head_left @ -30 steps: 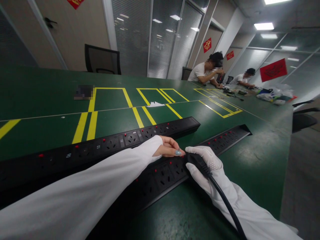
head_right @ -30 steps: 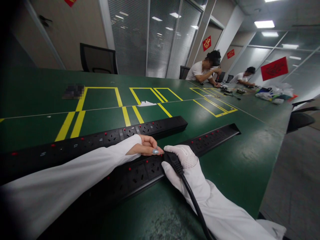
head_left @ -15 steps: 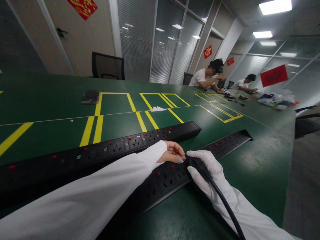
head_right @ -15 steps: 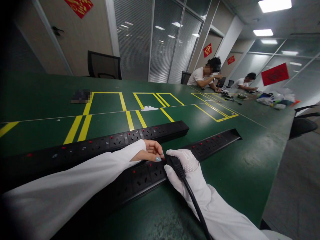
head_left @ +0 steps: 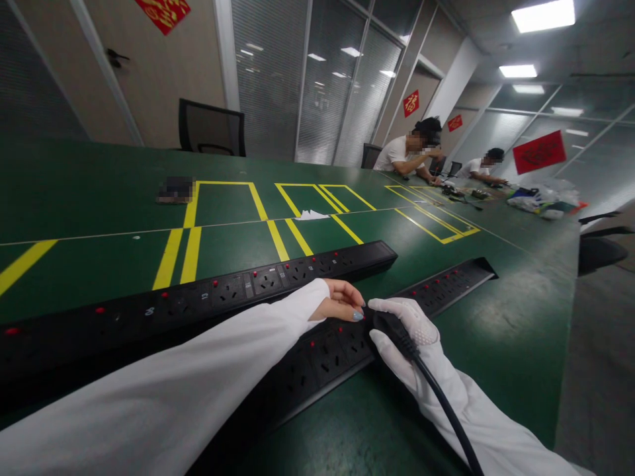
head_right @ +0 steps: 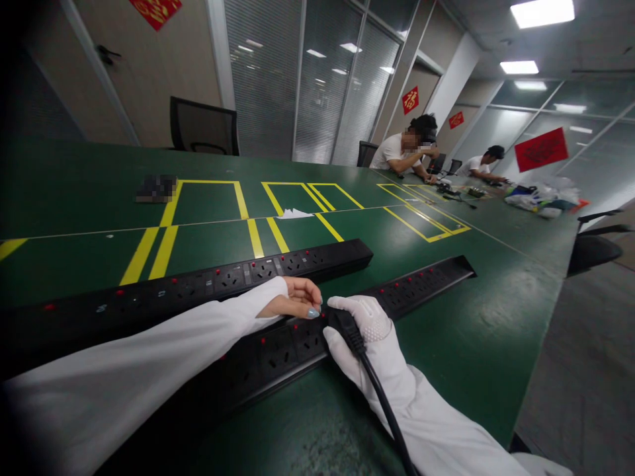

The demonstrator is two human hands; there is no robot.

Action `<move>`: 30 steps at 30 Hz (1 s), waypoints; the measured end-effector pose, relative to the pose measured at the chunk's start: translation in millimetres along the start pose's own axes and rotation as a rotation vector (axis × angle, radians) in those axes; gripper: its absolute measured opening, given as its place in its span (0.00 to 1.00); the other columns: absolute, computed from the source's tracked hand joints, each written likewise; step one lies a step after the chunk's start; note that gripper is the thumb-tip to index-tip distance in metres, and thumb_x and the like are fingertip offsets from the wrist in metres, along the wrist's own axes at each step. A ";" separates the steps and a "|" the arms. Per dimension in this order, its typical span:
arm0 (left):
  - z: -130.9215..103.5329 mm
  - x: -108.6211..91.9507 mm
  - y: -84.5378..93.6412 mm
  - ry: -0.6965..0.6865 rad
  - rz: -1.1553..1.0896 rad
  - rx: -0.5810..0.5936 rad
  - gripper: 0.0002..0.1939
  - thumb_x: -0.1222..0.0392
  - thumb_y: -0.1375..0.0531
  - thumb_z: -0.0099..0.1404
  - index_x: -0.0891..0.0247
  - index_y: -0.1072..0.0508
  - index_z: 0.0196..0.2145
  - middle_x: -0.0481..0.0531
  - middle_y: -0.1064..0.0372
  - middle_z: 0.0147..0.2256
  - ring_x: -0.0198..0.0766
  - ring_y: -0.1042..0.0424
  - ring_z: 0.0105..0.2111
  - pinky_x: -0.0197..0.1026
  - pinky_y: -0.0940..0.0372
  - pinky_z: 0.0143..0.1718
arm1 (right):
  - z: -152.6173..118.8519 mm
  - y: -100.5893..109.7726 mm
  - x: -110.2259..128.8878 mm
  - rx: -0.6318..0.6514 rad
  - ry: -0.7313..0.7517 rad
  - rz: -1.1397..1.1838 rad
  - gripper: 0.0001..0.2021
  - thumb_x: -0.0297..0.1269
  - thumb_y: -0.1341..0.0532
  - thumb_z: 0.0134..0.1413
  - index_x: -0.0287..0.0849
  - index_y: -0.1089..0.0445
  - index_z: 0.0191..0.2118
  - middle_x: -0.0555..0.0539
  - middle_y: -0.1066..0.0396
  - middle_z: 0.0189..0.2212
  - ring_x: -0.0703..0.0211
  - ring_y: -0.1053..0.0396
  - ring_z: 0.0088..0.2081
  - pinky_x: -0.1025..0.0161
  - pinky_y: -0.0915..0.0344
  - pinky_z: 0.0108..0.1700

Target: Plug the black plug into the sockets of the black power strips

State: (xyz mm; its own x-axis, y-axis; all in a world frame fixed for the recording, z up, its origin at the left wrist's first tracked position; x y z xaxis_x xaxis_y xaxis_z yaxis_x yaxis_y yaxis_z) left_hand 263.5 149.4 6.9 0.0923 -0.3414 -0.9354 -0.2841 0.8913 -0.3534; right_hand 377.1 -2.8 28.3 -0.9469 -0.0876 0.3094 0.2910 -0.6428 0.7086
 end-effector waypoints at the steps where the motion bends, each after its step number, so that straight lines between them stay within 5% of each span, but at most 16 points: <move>1: 0.4 0.8 0.3 0.005 0.002 -0.002 0.16 0.65 0.29 0.39 0.68 0.28 0.27 0.47 0.28 0.25 0.27 0.31 0.26 0.32 0.37 0.34 | 0.0 -0.1 0.3 0.000 0.000 -0.004 0.16 0.37 0.43 0.48 0.47 0.34 0.45 0.48 0.32 0.38 0.58 0.33 0.40 0.58 0.35 0.42; 30: -1.2 -1.5 4.5 -0.024 -0.012 0.059 0.15 0.63 0.31 0.44 0.68 0.26 0.32 0.55 0.25 0.31 0.39 0.27 0.36 0.43 0.36 0.45 | 1.0 -0.7 0.4 -0.006 0.015 0.007 0.15 0.39 0.43 0.49 0.46 0.34 0.45 0.47 0.32 0.38 0.57 0.33 0.40 0.58 0.35 0.41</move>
State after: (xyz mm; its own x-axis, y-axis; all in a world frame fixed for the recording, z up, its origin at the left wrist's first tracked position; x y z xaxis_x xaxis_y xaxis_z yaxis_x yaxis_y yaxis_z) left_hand 261.0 153.6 6.7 0.1179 -0.3457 -0.9309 -0.2257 0.9036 -0.3641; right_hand 376.7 -1.5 28.5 -0.9468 -0.1031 0.3049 0.2967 -0.6466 0.7027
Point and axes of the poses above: each hand's wrist, its own z-axis towards the middle knuckle, its own y-axis out of the back of the hand, x = y × z, the point moved 1 cm from there along z, towards the middle knuckle
